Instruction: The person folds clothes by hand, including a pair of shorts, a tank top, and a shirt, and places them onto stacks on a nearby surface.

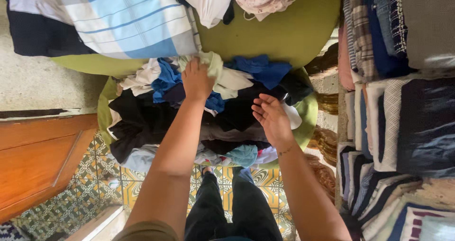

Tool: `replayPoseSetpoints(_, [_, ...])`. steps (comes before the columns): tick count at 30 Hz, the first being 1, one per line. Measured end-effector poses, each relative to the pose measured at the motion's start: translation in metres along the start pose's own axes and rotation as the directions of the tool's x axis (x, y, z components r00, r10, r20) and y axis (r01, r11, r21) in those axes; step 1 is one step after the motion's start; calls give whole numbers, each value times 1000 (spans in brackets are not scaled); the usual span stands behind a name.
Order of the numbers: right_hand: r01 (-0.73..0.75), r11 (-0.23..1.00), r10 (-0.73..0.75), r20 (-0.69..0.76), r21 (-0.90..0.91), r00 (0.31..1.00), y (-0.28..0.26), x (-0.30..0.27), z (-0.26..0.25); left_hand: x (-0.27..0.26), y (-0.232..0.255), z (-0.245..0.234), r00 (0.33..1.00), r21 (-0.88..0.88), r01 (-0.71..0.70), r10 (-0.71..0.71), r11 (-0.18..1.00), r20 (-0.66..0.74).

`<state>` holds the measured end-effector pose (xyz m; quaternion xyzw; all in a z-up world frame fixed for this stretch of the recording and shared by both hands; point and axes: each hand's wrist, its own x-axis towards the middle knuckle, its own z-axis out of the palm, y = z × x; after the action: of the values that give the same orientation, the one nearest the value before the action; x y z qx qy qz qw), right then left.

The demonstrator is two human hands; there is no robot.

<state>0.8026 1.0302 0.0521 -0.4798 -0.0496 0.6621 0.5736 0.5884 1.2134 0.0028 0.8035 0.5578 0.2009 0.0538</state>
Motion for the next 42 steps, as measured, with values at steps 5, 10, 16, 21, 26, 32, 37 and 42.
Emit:
replayPoseSetpoints(5, [9, 980, -20, -52, -197, 998, 26, 0, 9, -11, 7, -36, 992, -251, -90, 63, 964, -113])
replayPoseSetpoints(10, [651, 227, -616, 411, -725, 672, 9, -41, 59, -44, 54, -144, 893, -578, 265, 30, 772, 450])
replayPoseSetpoints(16, [556, 141, -375, 475, -819, 796, -32, -110, 95, -57, 55, -235, 981, -936, 148, 74, 319, 180])
replayPoseSetpoints(21, [105, 480, -267, -31, -871, 963, -17, -194, 64, -36, 31, -276, 967, -970, 99, 210, 224, 147])
replayPoseSetpoints(26, [364, 931, -366, -92, -41, 926, 19, -283, 66, -49, 50, -287, 905, -567, 207, 64, 797, 421])
replayPoseSetpoints(32, [519, 808, -458, -258, 280, 851, 78, -312, 105, -161, 113, -304, 596, -952, -194, 799, 238, 78])
replayPoseSetpoints(37, [662, 703, -591, -305, 261, 747, 114, -351, 110, -209, 134, -321, 505, -942, -294, 863, 160, -11])
replayPoseSetpoints(42, [745, 622, -681, -304, 241, 666, 142, -397, 128, -238, 143, -308, 449, -991, -60, 889, 123, 83])
